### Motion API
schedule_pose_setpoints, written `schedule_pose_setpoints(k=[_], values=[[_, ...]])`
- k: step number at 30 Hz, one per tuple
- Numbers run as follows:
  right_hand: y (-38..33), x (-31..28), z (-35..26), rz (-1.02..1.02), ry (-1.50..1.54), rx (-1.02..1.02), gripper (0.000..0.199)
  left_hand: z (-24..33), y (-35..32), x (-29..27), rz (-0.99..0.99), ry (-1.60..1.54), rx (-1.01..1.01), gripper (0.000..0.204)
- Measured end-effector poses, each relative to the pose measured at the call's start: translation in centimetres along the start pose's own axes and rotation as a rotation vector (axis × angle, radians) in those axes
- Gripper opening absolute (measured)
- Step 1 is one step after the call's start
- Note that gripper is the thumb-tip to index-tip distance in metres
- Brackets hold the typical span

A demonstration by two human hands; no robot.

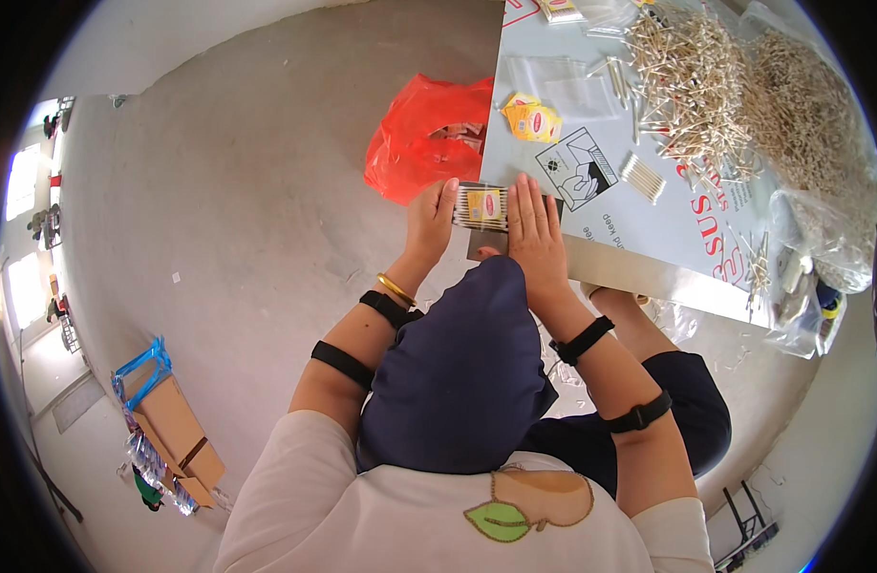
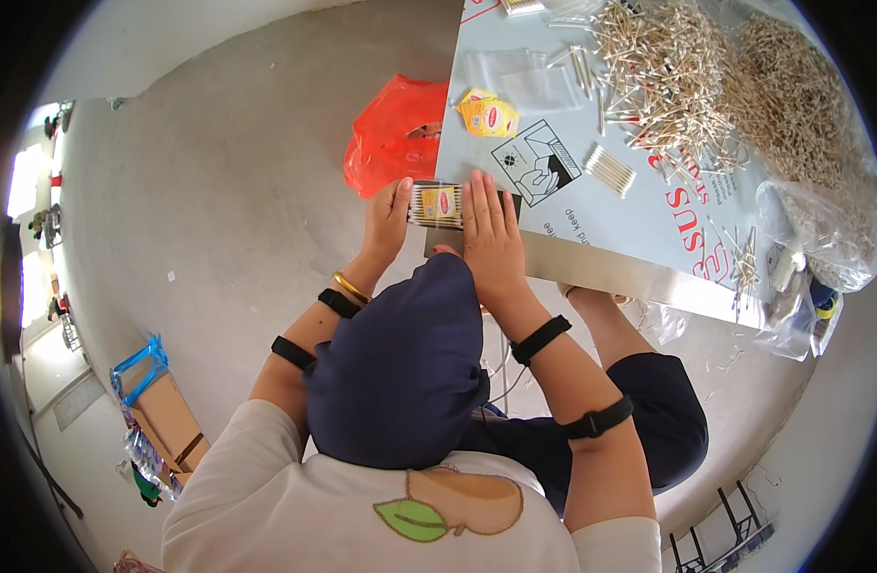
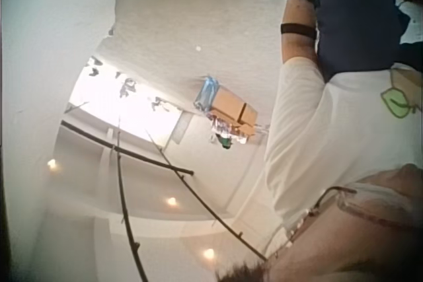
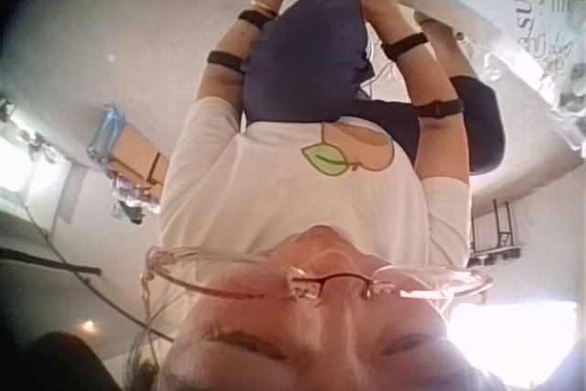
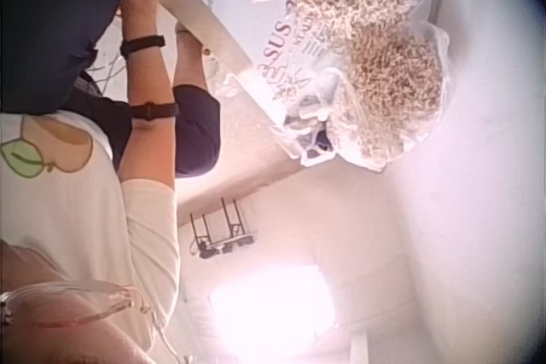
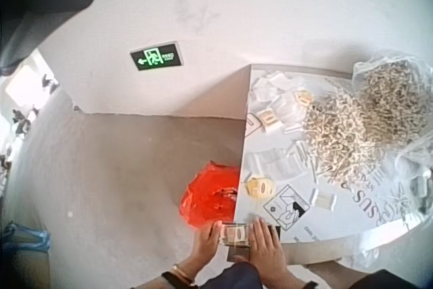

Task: Packing cotton swabs into individual plastic bags.

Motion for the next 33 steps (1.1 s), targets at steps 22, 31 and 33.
schedule_pose_setpoints(k=[22,31,33], values=[[0.2,0.5,-0.5,-0.039,-0.046,0.013,0.109,1.1,-0.2,0.3,0.099,0.099,0.096,0.044],[0.2,-0.1,-0.6,-0.003,-0.012,0.007,0.101,-0.4,0.1,-0.2,0.031,0.153,0.033,0.046],[0.3,-0.6,-0.3,-0.01,0.042,-0.025,0.092,-1.2,0.2,-0.6,-0.012,0.056,-0.031,0.047]])
Point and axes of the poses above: each hand's wrist, its own y-axis towards the middle knuckle, its own x-axis out of the palm, z = x × y, the point moved 4 cm from there along y, towards the middle knuckle, and after that the axes turned 4 degrees about y, right-handed, at the moved point
